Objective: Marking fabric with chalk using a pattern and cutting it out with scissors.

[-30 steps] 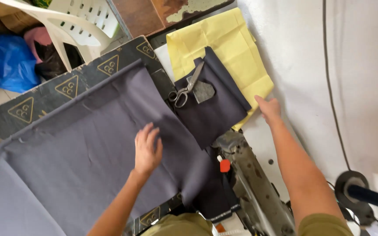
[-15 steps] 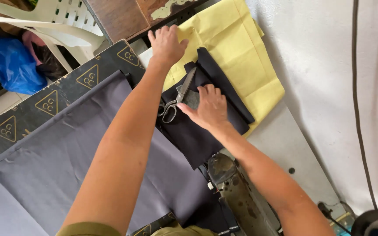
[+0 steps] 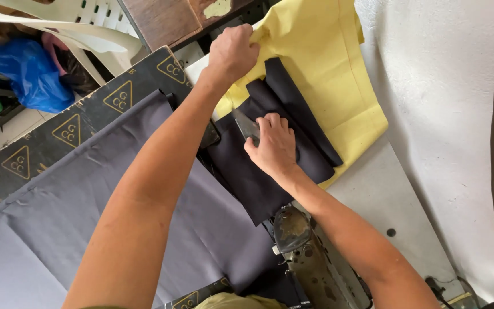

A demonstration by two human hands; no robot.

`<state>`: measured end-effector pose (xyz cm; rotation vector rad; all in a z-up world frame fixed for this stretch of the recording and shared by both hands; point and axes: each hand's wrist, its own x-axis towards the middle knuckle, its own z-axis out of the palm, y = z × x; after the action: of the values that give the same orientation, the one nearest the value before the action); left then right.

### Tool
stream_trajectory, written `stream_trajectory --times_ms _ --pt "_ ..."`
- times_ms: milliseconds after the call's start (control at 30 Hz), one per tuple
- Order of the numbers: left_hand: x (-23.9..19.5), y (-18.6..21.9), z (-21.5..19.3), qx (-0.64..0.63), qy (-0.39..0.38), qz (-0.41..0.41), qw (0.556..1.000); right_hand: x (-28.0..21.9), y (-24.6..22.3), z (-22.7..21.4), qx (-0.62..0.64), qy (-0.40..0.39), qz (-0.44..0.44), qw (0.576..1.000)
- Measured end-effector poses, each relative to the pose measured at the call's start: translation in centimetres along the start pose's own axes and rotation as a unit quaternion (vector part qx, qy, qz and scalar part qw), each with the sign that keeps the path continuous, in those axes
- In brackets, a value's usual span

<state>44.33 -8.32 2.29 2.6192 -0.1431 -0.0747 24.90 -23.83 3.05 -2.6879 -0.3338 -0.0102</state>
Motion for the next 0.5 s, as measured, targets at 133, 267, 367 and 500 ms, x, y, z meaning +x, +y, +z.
stream_trajectory --times_ms 133,267,367,500 --pt "-1.1 1.0 -1.5 0.008 0.01 0.021 1.0 -0.7 1.2 0.6 -0.072 -0.037 -0.082 0.993" --pt "-2.5 2.3 -3.2 0.002 0.054 0.068 0.996 -1.7 1.7 0.8 -0.086 0.031 -0.162 0.982" --pt "-3.9 4.5 -6.6 -0.023 0.102 0.084 0.991 -3.0 1.2 -0.6 -0.076 0.049 -0.176 0.98" --pt "-6.3 7.4 -12.4 -0.041 0.143 0.121 0.982 -4.4 2.5 -1.0 -0.063 0.004 -0.184 0.981"
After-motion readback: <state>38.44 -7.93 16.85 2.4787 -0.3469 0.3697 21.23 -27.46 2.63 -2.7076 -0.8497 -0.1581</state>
